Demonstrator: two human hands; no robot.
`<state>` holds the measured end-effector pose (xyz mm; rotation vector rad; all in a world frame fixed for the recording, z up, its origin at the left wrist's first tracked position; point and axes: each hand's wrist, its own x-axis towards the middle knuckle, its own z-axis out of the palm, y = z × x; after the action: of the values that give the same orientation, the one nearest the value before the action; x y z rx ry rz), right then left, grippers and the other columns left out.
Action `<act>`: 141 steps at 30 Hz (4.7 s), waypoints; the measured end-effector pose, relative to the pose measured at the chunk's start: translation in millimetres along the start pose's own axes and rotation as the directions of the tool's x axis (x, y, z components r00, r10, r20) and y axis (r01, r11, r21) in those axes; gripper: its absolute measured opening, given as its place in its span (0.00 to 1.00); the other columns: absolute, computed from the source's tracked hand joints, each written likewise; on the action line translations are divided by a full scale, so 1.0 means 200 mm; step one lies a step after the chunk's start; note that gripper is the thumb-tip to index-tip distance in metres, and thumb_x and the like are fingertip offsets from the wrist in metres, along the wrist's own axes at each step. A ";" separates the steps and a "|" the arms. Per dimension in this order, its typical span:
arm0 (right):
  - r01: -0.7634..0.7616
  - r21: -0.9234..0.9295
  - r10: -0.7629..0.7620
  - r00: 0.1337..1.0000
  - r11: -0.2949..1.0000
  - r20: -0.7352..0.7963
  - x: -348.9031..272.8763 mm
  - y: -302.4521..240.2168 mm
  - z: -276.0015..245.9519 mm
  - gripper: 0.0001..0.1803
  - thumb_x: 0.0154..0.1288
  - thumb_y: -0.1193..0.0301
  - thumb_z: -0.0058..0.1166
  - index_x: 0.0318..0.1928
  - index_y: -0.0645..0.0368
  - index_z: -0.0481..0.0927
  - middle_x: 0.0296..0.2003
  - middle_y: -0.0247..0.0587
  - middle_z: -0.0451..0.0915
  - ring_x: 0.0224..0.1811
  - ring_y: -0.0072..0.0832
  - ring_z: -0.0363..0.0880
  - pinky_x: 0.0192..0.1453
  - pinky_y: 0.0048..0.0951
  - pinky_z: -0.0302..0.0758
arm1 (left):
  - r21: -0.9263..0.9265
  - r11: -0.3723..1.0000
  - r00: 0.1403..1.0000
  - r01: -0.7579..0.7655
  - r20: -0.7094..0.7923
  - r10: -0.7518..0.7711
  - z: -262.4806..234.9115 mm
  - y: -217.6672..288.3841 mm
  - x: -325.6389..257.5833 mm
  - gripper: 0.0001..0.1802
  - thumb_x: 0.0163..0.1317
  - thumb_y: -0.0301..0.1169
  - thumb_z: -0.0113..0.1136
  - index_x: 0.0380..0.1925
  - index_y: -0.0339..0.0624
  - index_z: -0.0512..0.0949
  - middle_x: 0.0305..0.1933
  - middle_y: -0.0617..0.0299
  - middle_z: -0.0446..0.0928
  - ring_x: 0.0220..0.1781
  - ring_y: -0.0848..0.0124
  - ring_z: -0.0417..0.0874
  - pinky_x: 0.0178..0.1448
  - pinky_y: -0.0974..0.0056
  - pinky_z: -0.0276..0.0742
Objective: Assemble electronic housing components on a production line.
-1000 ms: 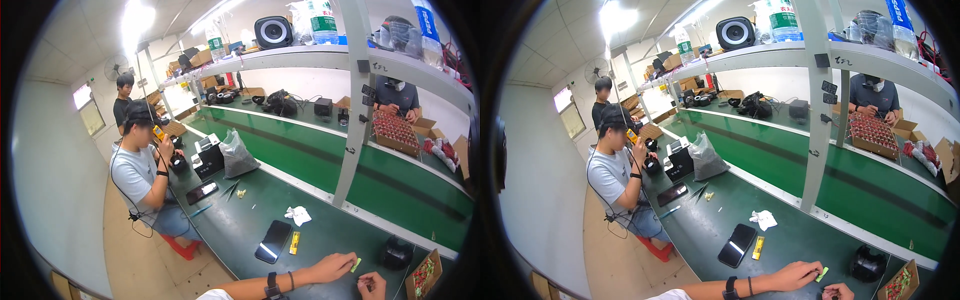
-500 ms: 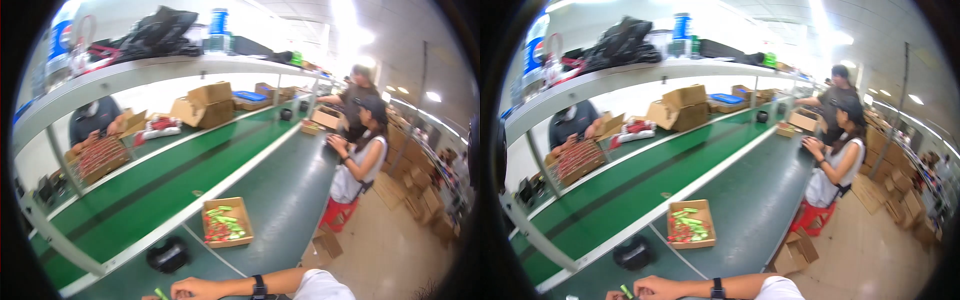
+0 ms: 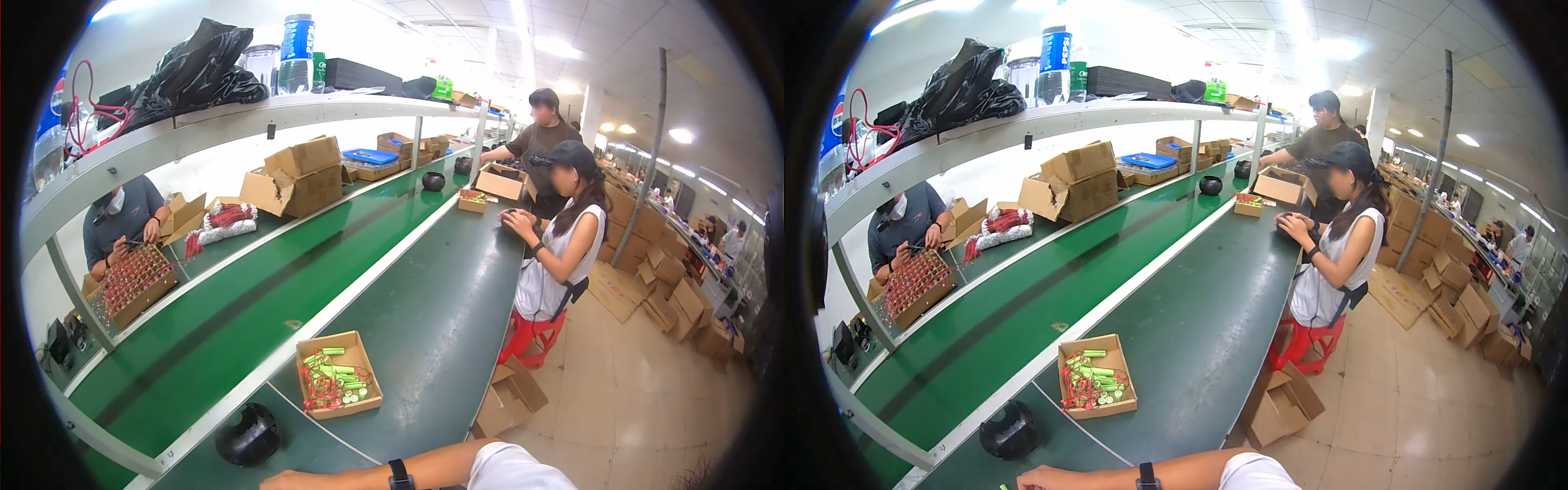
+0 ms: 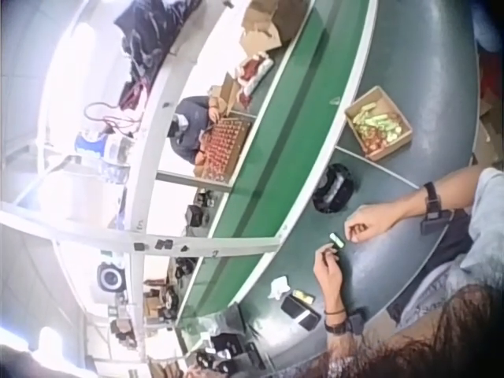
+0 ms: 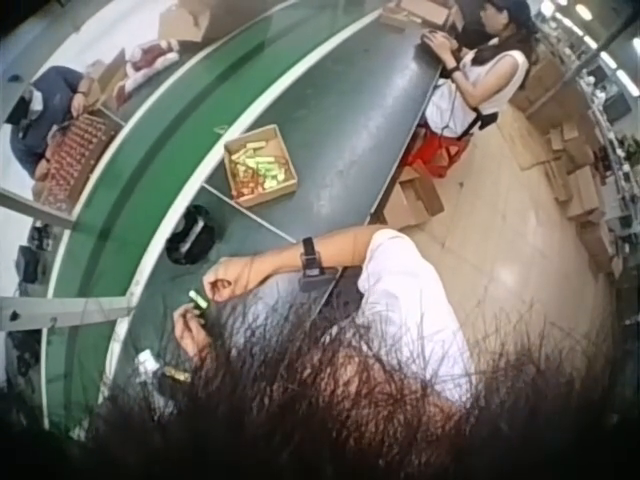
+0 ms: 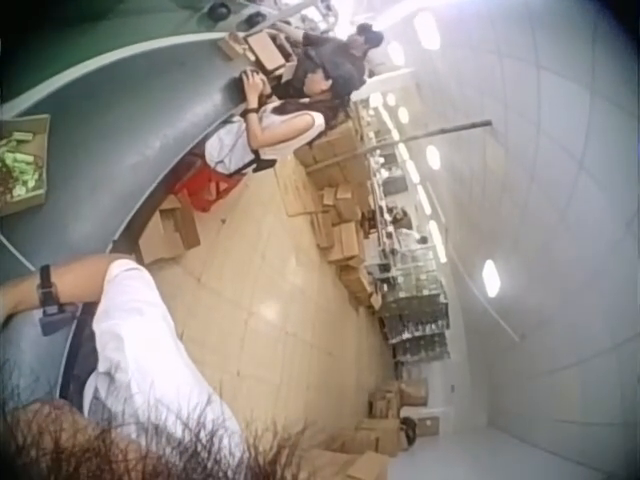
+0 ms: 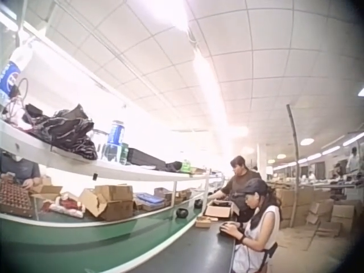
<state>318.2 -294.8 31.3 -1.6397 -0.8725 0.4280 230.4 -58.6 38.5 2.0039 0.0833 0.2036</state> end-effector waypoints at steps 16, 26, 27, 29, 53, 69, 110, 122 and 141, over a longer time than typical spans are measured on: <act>0.034 0.021 -0.034 0.999 0.999 -0.012 0.00 -0.01 -0.01 0.10 0.67 0.67 0.66 0.44 0.58 0.85 0.32 0.37 0.87 0.32 0.26 0.84 0.38 0.30 0.80 | 0.028 0.999 0.999 -0.017 0.045 0.016 -0.01 0.06 0.00 0.12 0.74 0.24 0.49 0.48 0.36 0.81 0.37 0.59 0.82 0.35 0.71 0.78 0.43 0.65 0.76; 0.035 0.033 -0.034 0.999 0.999 -0.021 0.00 -0.01 -0.01 0.10 0.65 0.68 0.67 0.44 0.58 0.85 0.31 0.36 0.86 0.31 0.25 0.83 0.37 0.30 0.80 | 0.050 0.999 0.999 -0.008 0.044 0.005 -0.01 0.11 -0.01 0.12 0.75 0.27 0.49 0.48 0.36 0.82 0.37 0.59 0.82 0.35 0.69 0.79 0.43 0.64 0.76; 0.043 0.030 -0.043 0.999 0.999 -0.016 -0.01 -0.01 -0.01 0.10 0.65 0.69 0.67 0.44 0.58 0.85 0.31 0.36 0.86 0.31 0.25 0.83 0.37 0.30 0.80 | 0.050 0.999 0.999 -0.007 0.044 0.005 -0.01 0.11 -0.01 0.12 0.75 0.27 0.49 0.48 0.36 0.82 0.37 0.59 0.82 0.35 0.69 0.79 0.43 0.64 0.76; 0.052 0.028 -0.051 0.999 0.998 -0.011 -0.01 0.00 -0.01 0.10 0.65 0.69 0.67 0.44 0.59 0.85 0.31 0.36 0.86 0.31 0.25 0.83 0.37 0.30 0.80 | 0.054 0.998 0.999 -0.011 0.044 0.009 0.00 0.12 -0.01 0.12 0.75 0.27 0.49 0.48 0.36 0.82 0.37 0.58 0.82 0.35 0.69 0.79 0.43 0.63 0.77; 0.110 0.136 -0.124 0.987 0.985 0.102 0.15 0.06 0.24 0.10 0.64 0.67 0.68 0.43 0.54 0.86 0.35 0.32 0.87 0.36 0.22 0.84 0.40 0.27 0.79 | 0.080 0.980 0.983 -0.182 -0.020 0.184 -0.20 -0.12 -0.19 0.15 0.80 0.35 0.49 0.50 0.37 0.82 0.40 0.56 0.79 0.34 0.63 0.75 0.40 0.56 0.73; 0.228 0.069 -0.221 0.970 0.971 -0.096 0.01 0.10 0.05 0.10 0.68 0.68 0.62 0.41 0.61 0.81 0.32 0.42 0.82 0.32 0.28 0.80 0.38 0.35 0.77 | 0.115 0.986 0.992 -0.119 -0.018 0.121 -0.02 -0.13 -0.02 0.10 0.77 0.31 0.59 0.49 0.37 0.82 0.43 0.60 0.82 0.39 0.68 0.82 0.48 0.62 0.78; -0.165 -0.108 0.170 0.985 0.980 0.031 -0.01 -0.12 0.00 0.09 0.76 0.72 0.62 0.50 0.62 0.83 0.38 0.30 0.81 0.41 0.17 0.77 0.48 0.21 0.75 | -0.116 0.984 0.989 -0.138 0.042 0.144 -0.02 -0.05 0.00 0.07 0.74 0.27 0.54 0.48 0.38 0.74 0.28 0.56 0.78 0.28 0.59 0.78 0.35 0.56 0.72; -0.164 -0.072 0.166 0.986 0.984 0.025 -0.03 -0.06 -0.01 0.09 0.75 0.72 0.62 0.50 0.63 0.82 0.38 0.30 0.81 0.43 0.17 0.77 0.50 0.22 0.75 | -0.157 0.962 0.975 -0.222 -0.038 0.219 0.04 -0.13 0.00 0.07 0.74 0.28 0.54 0.49 0.40 0.74 0.29 0.55 0.79 0.28 0.60 0.78 0.36 0.56 0.73; -0.224 -0.096 0.229 0.972 0.970 0.044 -0.03 -0.11 0.00 0.08 0.76 0.71 0.61 0.50 0.61 0.83 0.36 0.29 0.80 0.38 0.16 0.75 0.46 0.22 0.73 | -0.102 0.973 0.978 -0.206 0.011 0.208 0.01 -0.06 -0.02 0.06 0.74 0.28 0.53 0.46 0.40 0.72 0.30 0.53 0.79 0.33 0.51 0.81 0.40 0.52 0.74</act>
<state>307.6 -298.5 51.0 -1.8273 -0.7561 0.6018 226.3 -55.1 26.3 1.9130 -0.1484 0.3130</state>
